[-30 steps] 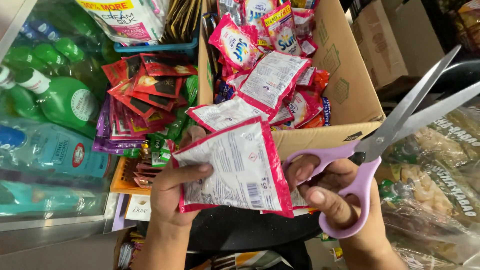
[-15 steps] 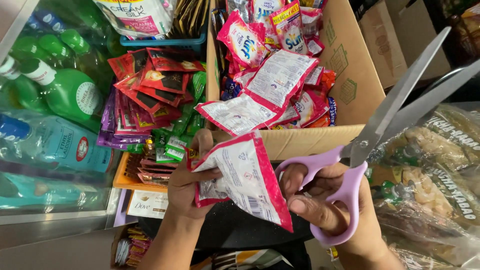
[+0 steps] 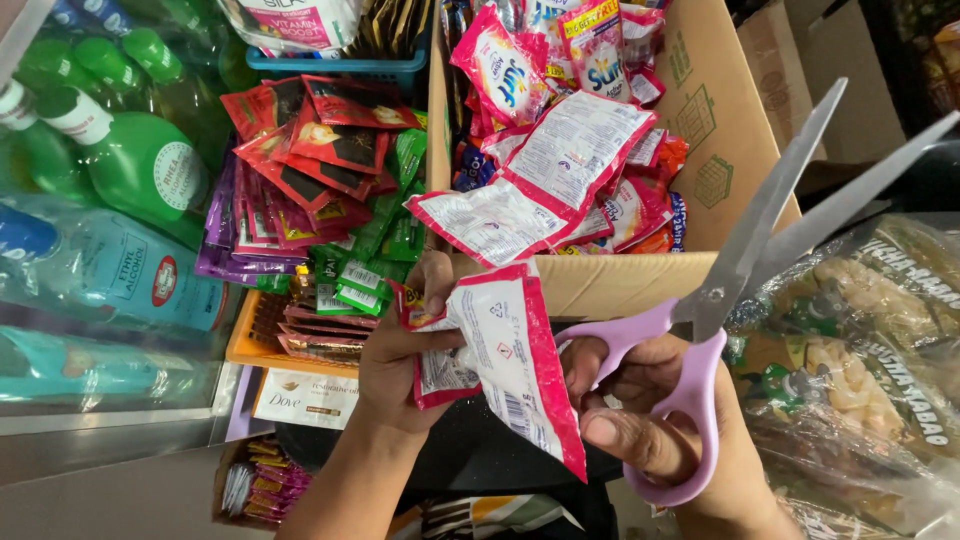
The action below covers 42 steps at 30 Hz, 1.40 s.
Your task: Cutting individual detergent sachets from connected strips using a pair of scissors.
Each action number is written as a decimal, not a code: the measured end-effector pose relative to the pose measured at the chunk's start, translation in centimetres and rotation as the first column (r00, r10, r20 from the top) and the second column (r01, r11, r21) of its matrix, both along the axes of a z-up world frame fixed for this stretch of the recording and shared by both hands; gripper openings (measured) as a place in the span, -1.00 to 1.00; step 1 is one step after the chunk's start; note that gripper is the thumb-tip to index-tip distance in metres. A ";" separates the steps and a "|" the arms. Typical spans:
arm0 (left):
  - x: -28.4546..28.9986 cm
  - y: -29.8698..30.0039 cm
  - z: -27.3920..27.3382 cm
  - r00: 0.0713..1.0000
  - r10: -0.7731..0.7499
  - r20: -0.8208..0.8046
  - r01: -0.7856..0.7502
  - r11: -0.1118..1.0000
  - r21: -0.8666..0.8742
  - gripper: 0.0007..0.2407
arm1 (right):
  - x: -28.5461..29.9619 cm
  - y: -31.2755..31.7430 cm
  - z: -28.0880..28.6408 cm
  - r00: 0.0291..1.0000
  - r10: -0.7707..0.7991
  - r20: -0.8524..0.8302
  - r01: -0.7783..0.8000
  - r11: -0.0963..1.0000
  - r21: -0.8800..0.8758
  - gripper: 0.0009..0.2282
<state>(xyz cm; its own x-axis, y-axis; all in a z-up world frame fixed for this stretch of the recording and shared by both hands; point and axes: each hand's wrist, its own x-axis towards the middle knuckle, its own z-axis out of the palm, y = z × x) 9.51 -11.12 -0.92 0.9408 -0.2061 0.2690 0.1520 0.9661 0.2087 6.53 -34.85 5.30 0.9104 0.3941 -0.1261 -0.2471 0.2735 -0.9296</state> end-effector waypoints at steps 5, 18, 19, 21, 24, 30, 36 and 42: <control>-1.2 0.8 0.7 0.999 -0.022 -0.033 0.016 0.983 -0.185 -0.71 | -0.3 -2.1 -0.9 0.992 0.071 0.103 -0.046 0.972 -0.232 -0.65; -3.6 4.1 -4.5 0.995 0.068 -0.067 -0.087 0.942 -0.323 -0.63 | 3.0 -6.6 -11.4 0.804 0.502 0.319 0.291 0.136 -0.947 -0.43; -3.5 4.1 -4.7 0.995 0.069 -0.065 -0.087 0.942 -0.323 -0.63 | 3.2 -6.2 -11.1 0.802 0.503 0.321 0.293 0.136 -0.946 -0.43; -3.4 4.1 -5.0 0.986 0.088 -0.143 -0.126 0.950 -0.285 -0.62 | 3.7 -5.3 -10.6 0.808 0.531 0.254 0.251 0.079 -0.965 -0.42; -3.3 4.2 -6.2 0.979 0.104 -0.173 -0.145 0.959 -0.244 -0.64 | 3.9 -4.6 -9.5 0.786 0.572 0.235 0.222 0.093 -0.971 -0.40; -3.0 3.6 -5.8 0.993 0.071 -0.095 -0.088 0.978 -0.190 -0.60 | 3.2 0.0 -2.9 0.656 0.520 0.548 0.404 0.371 -0.836 -0.70; -2.9 2.4 -9.4 0.977 0.026 -0.210 -0.035 0.998 -0.042 -0.51 | -1.2 6.3 3.7 0.613 0.117 0.781 0.561 0.632 -0.535 -0.75; -2.3 1.8 -7.6 0.987 0.139 -0.081 -0.128 0.983 0.135 -0.52 | -2.0 7.4 3.5 0.621 0.075 0.780 0.573 0.637 -0.517 -0.81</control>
<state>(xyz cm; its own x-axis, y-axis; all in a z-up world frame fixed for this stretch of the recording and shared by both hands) 7.23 -9.31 -8.51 0.9813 -0.1043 0.1618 0.0470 0.9448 0.3241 4.50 -27.49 8.81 0.8583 0.2222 0.4624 0.5009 -0.5578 -0.6617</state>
